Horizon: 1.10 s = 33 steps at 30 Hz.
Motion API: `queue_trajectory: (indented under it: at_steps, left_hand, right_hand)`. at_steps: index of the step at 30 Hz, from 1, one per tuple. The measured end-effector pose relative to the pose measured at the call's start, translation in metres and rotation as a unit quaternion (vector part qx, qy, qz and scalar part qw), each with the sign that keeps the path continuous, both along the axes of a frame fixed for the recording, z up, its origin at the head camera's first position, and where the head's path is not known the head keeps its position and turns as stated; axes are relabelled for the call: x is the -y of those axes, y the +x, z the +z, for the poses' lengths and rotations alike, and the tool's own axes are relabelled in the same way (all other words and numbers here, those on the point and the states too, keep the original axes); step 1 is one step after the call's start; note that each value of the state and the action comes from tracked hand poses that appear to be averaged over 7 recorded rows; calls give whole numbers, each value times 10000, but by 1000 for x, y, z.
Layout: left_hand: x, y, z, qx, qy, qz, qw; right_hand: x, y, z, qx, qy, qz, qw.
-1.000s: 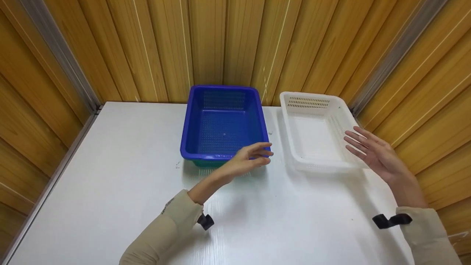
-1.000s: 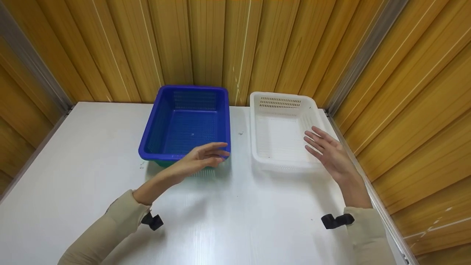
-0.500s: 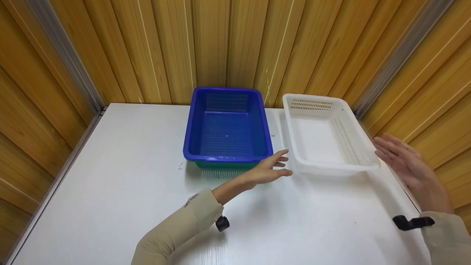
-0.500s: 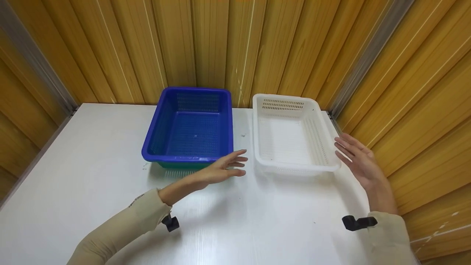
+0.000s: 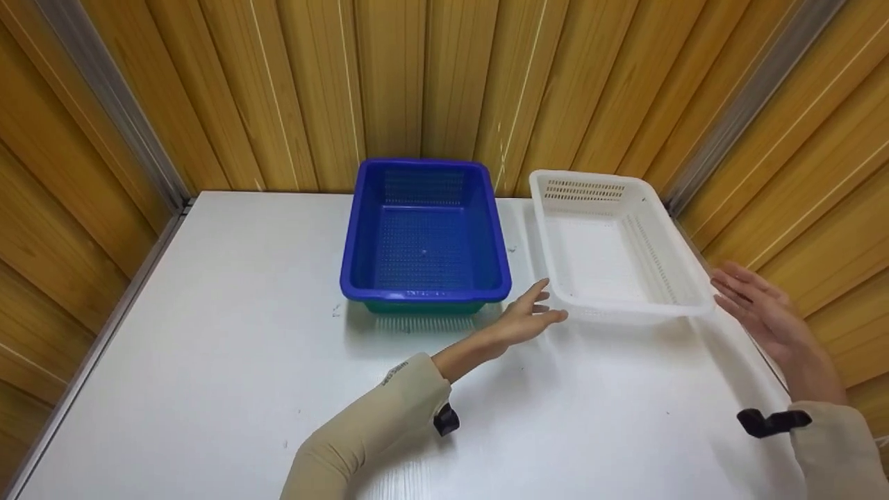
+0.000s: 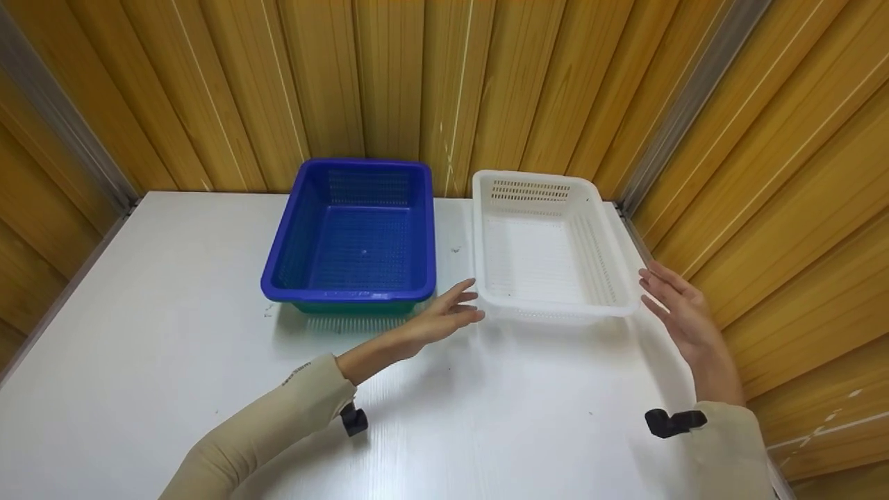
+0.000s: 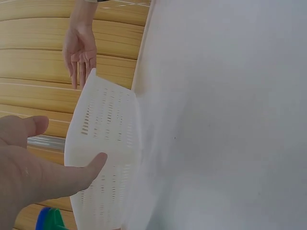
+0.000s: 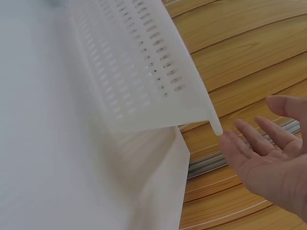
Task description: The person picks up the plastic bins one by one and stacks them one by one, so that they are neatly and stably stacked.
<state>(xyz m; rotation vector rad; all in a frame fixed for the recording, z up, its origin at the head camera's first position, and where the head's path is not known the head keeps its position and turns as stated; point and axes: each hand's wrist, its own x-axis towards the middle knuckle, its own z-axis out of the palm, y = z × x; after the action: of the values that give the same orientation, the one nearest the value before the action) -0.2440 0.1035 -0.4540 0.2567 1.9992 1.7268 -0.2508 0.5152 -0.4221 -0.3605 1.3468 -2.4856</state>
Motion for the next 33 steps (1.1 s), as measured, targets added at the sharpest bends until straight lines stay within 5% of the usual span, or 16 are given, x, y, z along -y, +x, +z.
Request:
queue_trajectory:
  at_steps: [9,17,23,33]
  left_hand:
    - [-22,-10,-12,240,235,513,9981]
    - [-37,-18,-15,61,2,659,9978]
    - [-41,-20,-22,287,230,597,9975]
    - [-41,-24,-25,560,801,389,9945]
  right_hand:
    - [-1,3,-23,458,975,0,9942]
    - [2,7,-37,817,168,590,9948]
    - [6,7,-42,823,-215,1122,9900]
    - [13,5,-39,425,244,1201,9916]
